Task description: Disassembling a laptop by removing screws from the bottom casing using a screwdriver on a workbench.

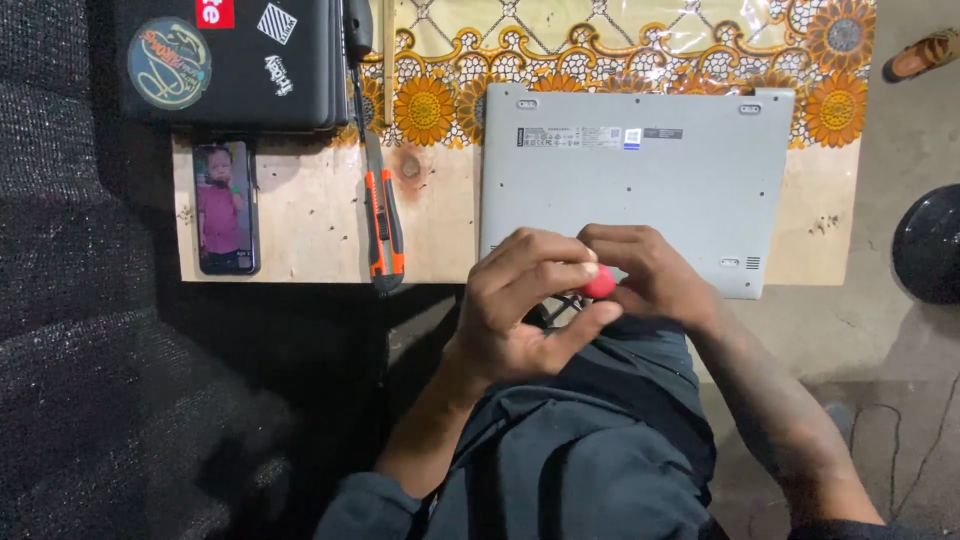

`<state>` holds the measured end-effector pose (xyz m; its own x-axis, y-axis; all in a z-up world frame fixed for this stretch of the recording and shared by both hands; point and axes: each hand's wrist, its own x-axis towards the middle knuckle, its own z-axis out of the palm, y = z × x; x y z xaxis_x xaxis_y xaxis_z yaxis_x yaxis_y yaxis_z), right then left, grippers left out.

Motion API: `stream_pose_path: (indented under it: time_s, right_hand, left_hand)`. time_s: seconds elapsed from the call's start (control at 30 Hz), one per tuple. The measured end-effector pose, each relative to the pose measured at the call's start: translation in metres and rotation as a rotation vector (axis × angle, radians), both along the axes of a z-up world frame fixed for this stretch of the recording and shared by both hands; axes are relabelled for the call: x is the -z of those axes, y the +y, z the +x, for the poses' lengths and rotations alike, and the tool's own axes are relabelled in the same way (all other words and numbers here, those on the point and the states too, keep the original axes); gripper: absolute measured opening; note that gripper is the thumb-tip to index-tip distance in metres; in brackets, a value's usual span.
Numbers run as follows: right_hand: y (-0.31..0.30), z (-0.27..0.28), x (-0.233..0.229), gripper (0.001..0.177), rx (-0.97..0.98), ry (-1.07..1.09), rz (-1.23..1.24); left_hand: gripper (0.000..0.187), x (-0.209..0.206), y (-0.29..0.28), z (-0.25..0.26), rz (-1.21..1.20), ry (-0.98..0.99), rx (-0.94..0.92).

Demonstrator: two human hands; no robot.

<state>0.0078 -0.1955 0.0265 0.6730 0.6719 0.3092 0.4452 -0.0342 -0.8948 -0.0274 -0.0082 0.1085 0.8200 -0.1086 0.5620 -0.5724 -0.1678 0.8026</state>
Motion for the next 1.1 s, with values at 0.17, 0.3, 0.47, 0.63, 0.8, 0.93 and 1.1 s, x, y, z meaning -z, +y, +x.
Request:
stream_pose_path:
  time_s: [0.17,0.3,0.47,0.63,0.8,0.93,1.1]
  right_hand:
    - [-0.007,0.001,0.013,0.028,-0.040,-0.037,0.054]
    - [0.002,0.002,-0.004,0.026,-0.084,-0.131,0.004]
    - [0.006,0.004,-0.011,0.025,-0.129,-0.164,-0.004]
    - [0.006,0.006,-0.017,0.020,-0.171,-0.155,-0.022]
    - [0.009,0.015,-0.029,0.007,-0.264,-0.057,-0.070]
    - [0.008,0.021,-0.032,0.007,-0.296,-0.046,-0.101]
    - [0.001,0.024,-0.033,0.023,-0.284,0.079,-0.190]
  left_hand:
    - [0.020,-0.012,0.016,-0.005,-0.051,0.162,0.250]
    - [0.021,-0.015,0.021,-0.002,-0.095,0.200,0.413]
    - [0.016,-0.012,0.029,0.000,-0.078,0.226,0.464]
    - [0.008,-0.013,0.022,0.002,0.007,0.126,0.428]
    - [0.013,0.008,0.014,0.010,0.030,0.017,0.286]
    - [0.017,0.005,0.008,0.013,0.029,0.079,0.232]
    - [0.021,-0.005,0.009,0.003,0.084,0.118,0.243]
